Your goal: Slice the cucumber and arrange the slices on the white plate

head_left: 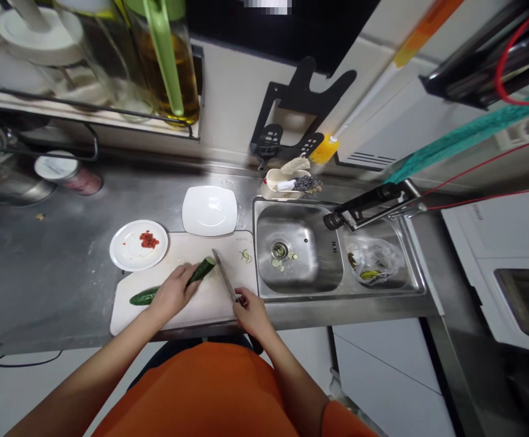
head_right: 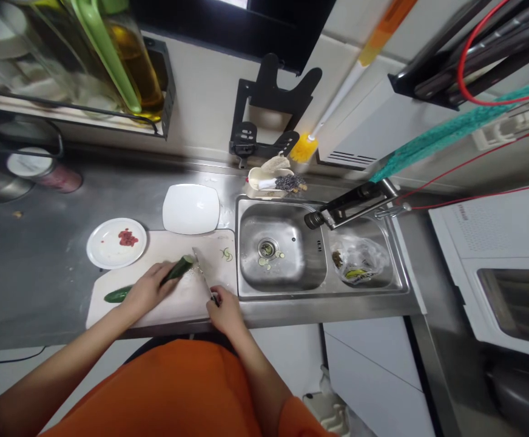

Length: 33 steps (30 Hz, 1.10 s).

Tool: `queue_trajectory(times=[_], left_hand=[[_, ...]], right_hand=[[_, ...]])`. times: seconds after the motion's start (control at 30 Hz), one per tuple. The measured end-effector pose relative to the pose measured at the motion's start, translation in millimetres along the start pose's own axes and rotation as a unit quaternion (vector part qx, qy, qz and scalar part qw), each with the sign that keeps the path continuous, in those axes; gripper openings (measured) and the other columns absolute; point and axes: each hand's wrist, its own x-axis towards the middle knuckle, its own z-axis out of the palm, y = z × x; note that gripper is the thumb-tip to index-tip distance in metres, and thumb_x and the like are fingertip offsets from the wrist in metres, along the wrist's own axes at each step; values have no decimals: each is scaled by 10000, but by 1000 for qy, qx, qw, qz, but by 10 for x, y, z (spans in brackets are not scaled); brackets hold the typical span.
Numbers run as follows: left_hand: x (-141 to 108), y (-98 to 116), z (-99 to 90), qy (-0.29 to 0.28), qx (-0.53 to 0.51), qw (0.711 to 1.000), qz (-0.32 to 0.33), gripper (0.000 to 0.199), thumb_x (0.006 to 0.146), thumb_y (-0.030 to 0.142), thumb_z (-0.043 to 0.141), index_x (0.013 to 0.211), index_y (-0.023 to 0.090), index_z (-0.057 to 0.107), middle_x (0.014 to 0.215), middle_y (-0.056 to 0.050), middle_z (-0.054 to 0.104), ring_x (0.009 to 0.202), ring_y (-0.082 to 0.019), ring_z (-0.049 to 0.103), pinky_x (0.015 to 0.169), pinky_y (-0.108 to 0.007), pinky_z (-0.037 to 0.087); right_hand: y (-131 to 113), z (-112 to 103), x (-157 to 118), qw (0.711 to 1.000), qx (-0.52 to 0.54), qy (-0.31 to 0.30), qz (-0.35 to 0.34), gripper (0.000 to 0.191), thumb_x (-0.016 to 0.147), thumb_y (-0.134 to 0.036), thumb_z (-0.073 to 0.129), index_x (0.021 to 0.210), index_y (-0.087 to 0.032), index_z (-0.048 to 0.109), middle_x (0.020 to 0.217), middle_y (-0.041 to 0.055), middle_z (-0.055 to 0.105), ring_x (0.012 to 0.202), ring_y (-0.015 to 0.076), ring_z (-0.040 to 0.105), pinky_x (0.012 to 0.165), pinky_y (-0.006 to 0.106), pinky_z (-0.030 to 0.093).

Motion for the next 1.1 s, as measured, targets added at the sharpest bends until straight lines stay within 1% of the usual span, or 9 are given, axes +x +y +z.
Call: queue_trajectory(times=[0.13, 0.2, 0.27, 0.37, 0.47, 0.6, 0.77, 0.93, 1.1], left_hand=[[-166, 9, 13, -33, -11, 999, 34, 450, 855, 292, 473, 1295, 198, 492, 947, -93, 603, 903, -230, 568, 816, -366, 493], [-204, 5, 32, -28, -3, 999, 40, 478, 857, 283, 473, 1325, 190, 465, 956, -104, 606, 902, -238, 564, 818, -388, 494], [-204, 8, 42, -20, 1, 999, 45, 492, 860, 270, 467, 1344, 191, 442, 1002, -112, 605, 934, -242, 564, 841, -404, 491], [-159, 54, 35, -12, -3, 999, 42, 493, 863, 284, 479, 1344, 193, 426, 1109, -118, 584, 1027, -245, 552, 895, -408, 479], [-96, 142, 43, 8, -23, 999, 46, 432, 860, 348, 511, 1263, 195, 485, 1163, -112, 575, 1089, -242, 535, 936, -410, 469], [-23, 212, 126, 51, -49, 995, 71, 293, 882, 336, 492, 1129, 204, 573, 1132, -100, 606, 1081, -219, 553, 944, -399, 473], [-17, 169, 247, 90, -56, 989, 105, 254, 887, 258, 485, 1111, 197, 588, 1058, -86, 642, 1039, -196, 577, 939, -384, 481], [-52, 141, 322, 107, -53, 986, 116, 281, 883, 237, 490, 1149, 203, 574, 1069, -87, 644, 1049, -204, 577, 960, -412, 474], [-67, 141, 337, 96, -38, 989, 108, 282, 886, 248, 479, 1146, 208, 582, 1071, -82, 646, 1073, -209, 570, 984, -419, 462]], right_hand=[[-66, -80, 10, 996, -80, 1, -38, 325, 726, -154, 494, 1017, -178, 636, 769, 14, 634, 702, 135, 564, 661, 216, 412], [-125, -113, 16, 989, -138, -7, -60, 334, 741, -141, 489, 1049, -166, 617, 878, 50, 647, 809, 157, 573, 741, 238, 413], [-201, -131, 17, 976, -206, -15, -61, 340, 768, -130, 470, 1087, -155, 588, 959, 83, 633, 883, 178, 573, 787, 262, 406], [-324, -121, 16, 954, -297, -24, -31, 290, 841, -161, 428, 1104, -165, 550, 996, 106, 602, 876, 201, 588, 762, 293, 416], [-418, -75, 33, 938, -345, -31, -22, 242, 901, -203, 385, 1102, -179, 519, 1006, 110, 579, 862, 215, 603, 719, 303, 432], [-473, -4, 98, 921, -387, -32, -28, 280, 876, -92, 352, 1114, -155, 483, 1058, 130, 544, 882, 211, 611, 694, 291, 455], [-515, 26, 203, 912, -401, -79, -45, 316, 849, -47, 356, 1136, -129, 458, 1062, 142, 547, 869, 202, 622, 671, 279, 474], [-545, -80, 165, 911, -399, -75, -70, 368, 877, -39, 299, 1182, -175, 455, 959, 99, 598, 838, 186, 629, 665, 262, 469], [-622, -232, -90, 897, -425, -102, -69, 400, 887, -55, 291, 1235, -183, 442, 951, 103, 608, 794, 199, 630, 615, 255, 459]])
